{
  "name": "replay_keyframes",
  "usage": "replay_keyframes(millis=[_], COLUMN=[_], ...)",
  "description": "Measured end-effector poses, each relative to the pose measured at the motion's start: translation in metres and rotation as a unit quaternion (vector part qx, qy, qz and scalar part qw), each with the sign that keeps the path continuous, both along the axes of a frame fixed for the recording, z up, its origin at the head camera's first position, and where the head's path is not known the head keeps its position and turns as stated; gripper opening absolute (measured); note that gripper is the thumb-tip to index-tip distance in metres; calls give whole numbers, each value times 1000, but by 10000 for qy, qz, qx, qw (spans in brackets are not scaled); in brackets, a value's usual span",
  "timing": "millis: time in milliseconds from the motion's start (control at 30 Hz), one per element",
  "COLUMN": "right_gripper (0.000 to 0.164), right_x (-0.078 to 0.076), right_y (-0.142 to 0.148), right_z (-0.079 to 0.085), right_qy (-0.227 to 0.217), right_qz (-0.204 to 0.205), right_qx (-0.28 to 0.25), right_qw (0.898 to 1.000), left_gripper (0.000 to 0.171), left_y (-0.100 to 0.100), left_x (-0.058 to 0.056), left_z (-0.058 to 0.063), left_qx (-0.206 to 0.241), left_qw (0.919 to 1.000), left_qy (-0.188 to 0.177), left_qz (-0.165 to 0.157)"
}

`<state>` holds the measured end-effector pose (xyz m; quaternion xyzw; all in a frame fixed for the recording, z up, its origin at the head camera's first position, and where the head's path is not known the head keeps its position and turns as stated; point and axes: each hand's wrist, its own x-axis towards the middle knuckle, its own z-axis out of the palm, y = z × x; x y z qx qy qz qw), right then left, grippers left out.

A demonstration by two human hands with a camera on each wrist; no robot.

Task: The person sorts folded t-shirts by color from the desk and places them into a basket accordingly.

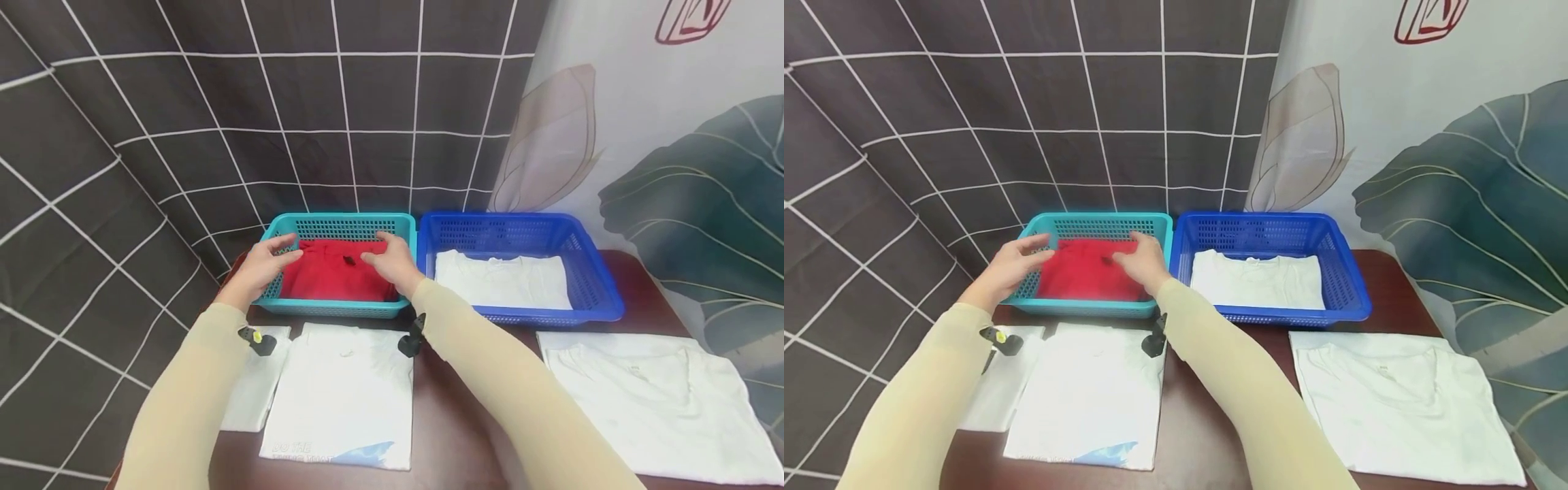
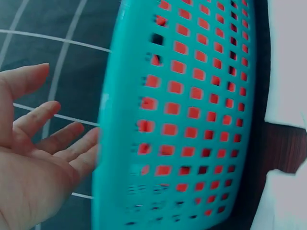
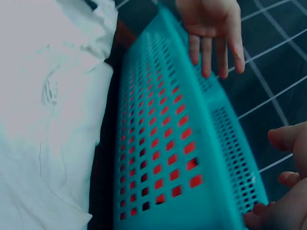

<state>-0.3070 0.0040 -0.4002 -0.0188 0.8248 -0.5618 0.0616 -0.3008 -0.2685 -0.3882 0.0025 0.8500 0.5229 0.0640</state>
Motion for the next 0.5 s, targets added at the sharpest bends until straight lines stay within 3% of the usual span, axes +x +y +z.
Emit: replay_keyframes(millis=[133, 233, 367, 433, 500], right_gripper=[65, 61, 52, 49, 48], right_x=[16, 40, 84, 108, 129], right_y=[18, 38, 64, 73, 79], right_z=[9, 14, 7, -1, -12], right_qy=[328, 588, 897, 1057, 1323], right_qz=[191, 550, 1258, 1657, 2087], right_qx=[-79, -245, -353, -147, 258], right_qw=[9992, 9965, 9874, 9804, 9686], left_gripper=[68, 66, 57, 55, 57], left_y=[-5, -10, -14, -12, -7], left_x=[27, 56, 103, 127, 147], left_z=[13, 14, -3, -17, -30], left_qx=[-247, -520, -1003, -1413, -1931], left_qw=[9988, 9944, 9798, 9688, 9517], left_qy=[371, 756, 1292, 1463, 1632], left_qz=[-185, -534, -1150, -1414, -1741])
